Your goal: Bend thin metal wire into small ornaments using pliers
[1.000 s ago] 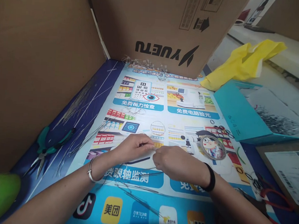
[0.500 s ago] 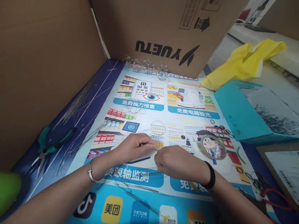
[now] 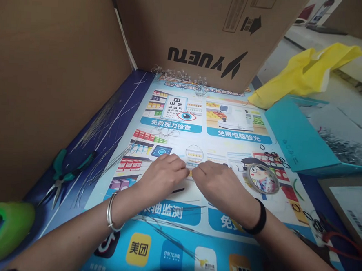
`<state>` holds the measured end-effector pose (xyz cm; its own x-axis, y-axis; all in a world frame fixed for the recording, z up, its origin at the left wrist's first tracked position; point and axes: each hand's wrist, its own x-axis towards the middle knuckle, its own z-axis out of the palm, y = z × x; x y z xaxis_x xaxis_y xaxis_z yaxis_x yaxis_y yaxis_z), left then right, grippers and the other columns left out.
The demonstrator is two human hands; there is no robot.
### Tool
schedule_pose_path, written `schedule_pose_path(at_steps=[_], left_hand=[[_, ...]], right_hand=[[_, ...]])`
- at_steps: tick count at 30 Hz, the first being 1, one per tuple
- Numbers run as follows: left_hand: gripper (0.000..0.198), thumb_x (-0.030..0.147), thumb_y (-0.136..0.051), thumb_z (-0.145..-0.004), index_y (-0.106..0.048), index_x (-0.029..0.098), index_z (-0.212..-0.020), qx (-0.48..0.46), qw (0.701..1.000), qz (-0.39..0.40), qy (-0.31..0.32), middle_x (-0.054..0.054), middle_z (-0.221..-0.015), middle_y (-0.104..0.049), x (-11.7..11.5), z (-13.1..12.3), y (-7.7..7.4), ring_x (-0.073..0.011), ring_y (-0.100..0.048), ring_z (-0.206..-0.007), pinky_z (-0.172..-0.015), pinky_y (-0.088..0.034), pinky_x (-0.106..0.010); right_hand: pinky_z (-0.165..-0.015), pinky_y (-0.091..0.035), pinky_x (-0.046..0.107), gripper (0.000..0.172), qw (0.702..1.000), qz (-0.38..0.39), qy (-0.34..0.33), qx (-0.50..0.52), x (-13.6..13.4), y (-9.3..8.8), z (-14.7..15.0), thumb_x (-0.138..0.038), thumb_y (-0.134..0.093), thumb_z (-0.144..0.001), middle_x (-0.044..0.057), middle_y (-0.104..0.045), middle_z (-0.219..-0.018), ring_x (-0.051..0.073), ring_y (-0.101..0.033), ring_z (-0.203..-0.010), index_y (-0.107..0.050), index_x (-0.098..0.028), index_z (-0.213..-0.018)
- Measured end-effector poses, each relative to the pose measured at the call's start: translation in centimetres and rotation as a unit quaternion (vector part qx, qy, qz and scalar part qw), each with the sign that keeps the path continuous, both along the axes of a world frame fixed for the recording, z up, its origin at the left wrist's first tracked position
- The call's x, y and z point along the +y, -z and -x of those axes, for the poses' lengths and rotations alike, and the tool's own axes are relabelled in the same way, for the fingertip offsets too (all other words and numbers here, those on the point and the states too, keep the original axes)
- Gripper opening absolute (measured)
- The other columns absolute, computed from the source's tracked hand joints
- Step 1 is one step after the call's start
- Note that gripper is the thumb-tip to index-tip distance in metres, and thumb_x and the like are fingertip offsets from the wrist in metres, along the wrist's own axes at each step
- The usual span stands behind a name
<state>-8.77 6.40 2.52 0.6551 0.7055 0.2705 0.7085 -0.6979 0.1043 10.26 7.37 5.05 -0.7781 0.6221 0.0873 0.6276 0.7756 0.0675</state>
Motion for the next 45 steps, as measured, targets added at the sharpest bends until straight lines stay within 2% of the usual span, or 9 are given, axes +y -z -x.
schedule_pose_path(at_steps=[4,7,10,16,22,28,36,45], left_hand=[[0.016,0.017,-0.045,-0.090,-0.061,0.016,-0.091,0.033,0.995,-0.095,0.000,-0.004,-0.081,-0.061,-0.2,0.3,-1.0,-0.0186,-0.049,-0.078,-0.066,-0.037,-0.033],[0.017,0.016,-0.043,-0.090,-0.060,0.015,-0.092,0.050,0.991,-0.120,0.001,-0.004,-0.081,-0.060,-0.3,0.4,-1.2,-0.0189,-0.047,-0.079,-0.067,-0.036,-0.034],[0.018,0.014,-0.042,-0.091,-0.059,0.015,-0.092,0.056,0.990,-0.128,0.005,-0.004,-0.082,-0.059,-0.2,0.4,-0.9,-0.0188,-0.047,-0.079,-0.069,-0.037,-0.033],[0.016,0.014,-0.044,-0.089,-0.059,0.014,-0.087,0.055,0.992,-0.109,0.028,-0.005,-0.080,-0.058,-0.2,0.1,-0.2,-0.0191,-0.046,-0.078,-0.069,-0.038,-0.033],[0.013,0.013,-0.048,-0.087,-0.060,0.013,-0.082,0.060,0.996,-0.070,0.008,-0.005,-0.078,-0.057,-0.3,-0.3,0.0,-0.0201,-0.047,-0.079,-0.068,-0.039,-0.035],[0.013,0.011,-0.052,-0.083,-0.058,0.013,-0.072,0.073,0.997,-0.031,-0.008,-0.005,-0.074,-0.055,-0.6,-0.7,0.4,-0.0199,-0.048,-0.074,-0.060,-0.040,-0.033],[0.009,0.011,-0.056,-0.080,-0.059,0.013,-0.072,0.070,0.997,-0.017,-0.014,-0.005,-0.074,-0.057,-0.8,-0.8,0.3,-0.0211,-0.050,-0.073,-0.056,-0.044,-0.033],[0.006,0.010,-0.055,-0.079,-0.057,0.014,-0.075,0.087,0.995,-0.026,-0.043,-0.006,-0.075,-0.058,-0.9,-0.8,0.2,-0.0211,-0.053,-0.073,-0.051,-0.045,-0.030]], right_hand=[[-0.055,-0.026,0.028,0.016,0.999,-0.007,0.015,0.027,0.0,0.1,0.1,-0.005,-0.046,-0.082,0.005,-0.057,-0.071,0.017,-0.049,-0.066,-0.055,-0.016,-0.075],[-0.058,-0.029,0.028,0.014,0.999,0.003,0.027,0.038,0.2,0.3,-0.1,-0.006,-0.048,-0.083,0.004,-0.058,-0.075,0.017,-0.049,-0.070,-0.057,-0.016,-0.081],[-0.060,-0.031,0.028,0.015,0.999,0.000,0.026,0.046,0.3,0.5,-0.1,-0.006,-0.049,-0.083,0.005,-0.057,-0.076,0.019,-0.049,-0.075,-0.057,-0.017,-0.077],[-0.061,-0.033,0.027,0.018,0.998,0.016,0.038,0.053,0.1,1.5,0.5,-0.004,-0.044,-0.083,0.006,-0.056,-0.076,0.018,-0.048,-0.072,-0.057,-0.015,-0.078],[-0.063,-0.035,0.028,0.019,0.998,0.013,0.040,0.054,-0.1,1.9,0.9,-0.002,-0.046,-0.082,0.006,-0.056,-0.077,0.019,-0.048,-0.074,-0.057,-0.016,-0.075],[-0.061,-0.034,0.030,0.017,0.998,0.002,0.052,0.025,-0.6,2.1,1.5,-0.004,-0.049,-0.082,0.007,-0.056,-0.076,0.020,-0.047,-0.073,-0.056,-0.017,-0.073],[-0.061,-0.035,0.030,0.014,0.997,0.005,0.067,0.031,-0.8,2.3,1.8,-0.006,-0.051,-0.083,0.007,-0.056,-0.078,0.020,-0.048,-0.074,-0.058,-0.017,-0.077],[-0.066,-0.041,0.029,0.016,0.994,0.049,0.086,0.042,-0.7,2.6,1.9,-0.003,-0.048,-0.082,0.007,-0.056,-0.086,0.021,-0.050,-0.081,-0.057,-0.016,-0.083]])
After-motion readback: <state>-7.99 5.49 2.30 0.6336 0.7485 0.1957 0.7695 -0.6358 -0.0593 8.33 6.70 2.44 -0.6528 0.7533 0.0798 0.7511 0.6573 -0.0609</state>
